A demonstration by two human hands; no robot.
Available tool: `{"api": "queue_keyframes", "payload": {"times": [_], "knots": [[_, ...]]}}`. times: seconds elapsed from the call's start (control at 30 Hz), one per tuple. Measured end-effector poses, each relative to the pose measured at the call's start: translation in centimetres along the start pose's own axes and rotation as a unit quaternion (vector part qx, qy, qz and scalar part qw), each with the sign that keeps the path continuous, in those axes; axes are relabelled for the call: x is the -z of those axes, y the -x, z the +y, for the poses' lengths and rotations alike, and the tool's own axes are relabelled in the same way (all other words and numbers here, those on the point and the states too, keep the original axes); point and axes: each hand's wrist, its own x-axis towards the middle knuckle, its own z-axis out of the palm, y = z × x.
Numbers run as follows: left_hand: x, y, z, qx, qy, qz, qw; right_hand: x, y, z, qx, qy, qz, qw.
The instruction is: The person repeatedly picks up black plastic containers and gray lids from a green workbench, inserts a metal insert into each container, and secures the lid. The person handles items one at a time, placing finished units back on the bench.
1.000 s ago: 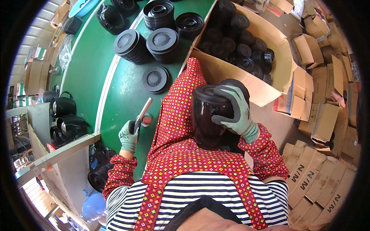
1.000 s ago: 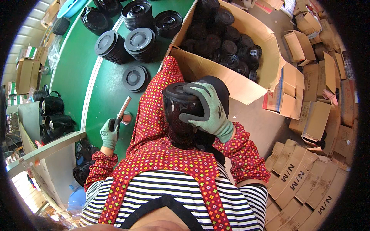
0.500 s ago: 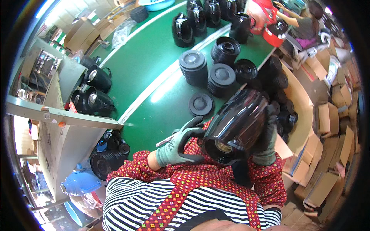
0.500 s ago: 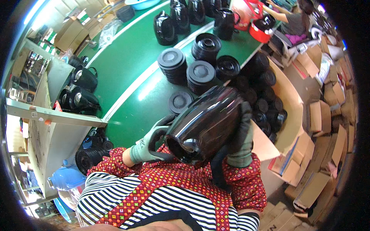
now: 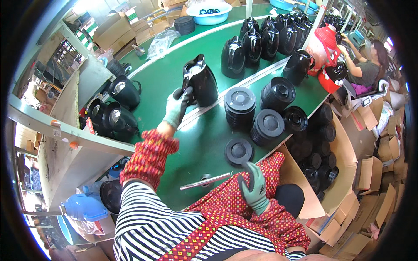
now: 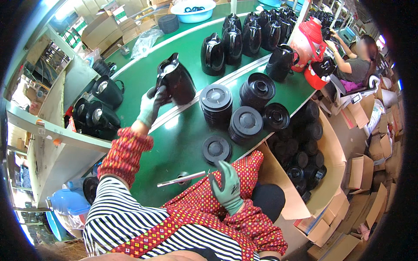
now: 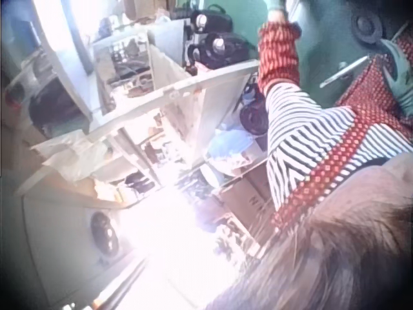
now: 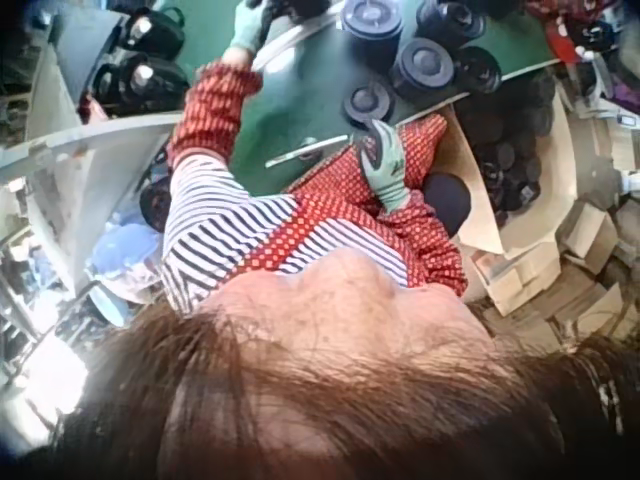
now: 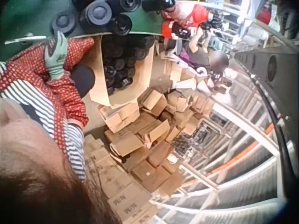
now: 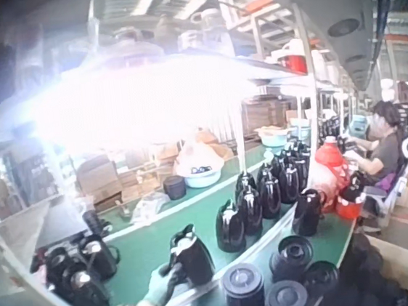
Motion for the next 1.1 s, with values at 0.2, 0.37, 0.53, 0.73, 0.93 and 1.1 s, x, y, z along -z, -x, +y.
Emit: {"api": "queue_keyframes", "payload": {"times": [0.2, 0.37, 0.53, 0.73, 0.93, 1.1], "knots": [[-3.6, -12.1, -5.9, -0.079, -0.133, 0.108, 0.982, -0.1, -0.1, 0.4, -0.016, 0.025, -0.038, 0.999], [-7.5, -9.2, -3.5, -0.058, -0.318, 0.146, 0.935, 0.1, -0.6, 0.2, -0.048, 0.044, -0.051, 0.997], [8.4, -8.9, -1.7, -0.089, -0.408, 0.4, 0.816, -0.1, -1.5, -0.4, 0.019, 0.053, -0.066, 0.996], [20.8, -10.2, 2.8, 0.075, -0.576, 0.434, 0.688, -0.5, -1.8, -0.5, 0.005, 0.067, -0.067, 0.995], [19.0, -8.3, 1.7, -0.044, -0.571, 0.395, 0.718, -0.8, -1.6, 0.2, -0.019, 0.044, -0.068, 0.997], [11.1, 2.8, 3.3, -0.223, -0.528, 0.207, 0.793, 0.0, -7.1, -2.5, 0.004, -0.034, -0.044, 0.998]]}}
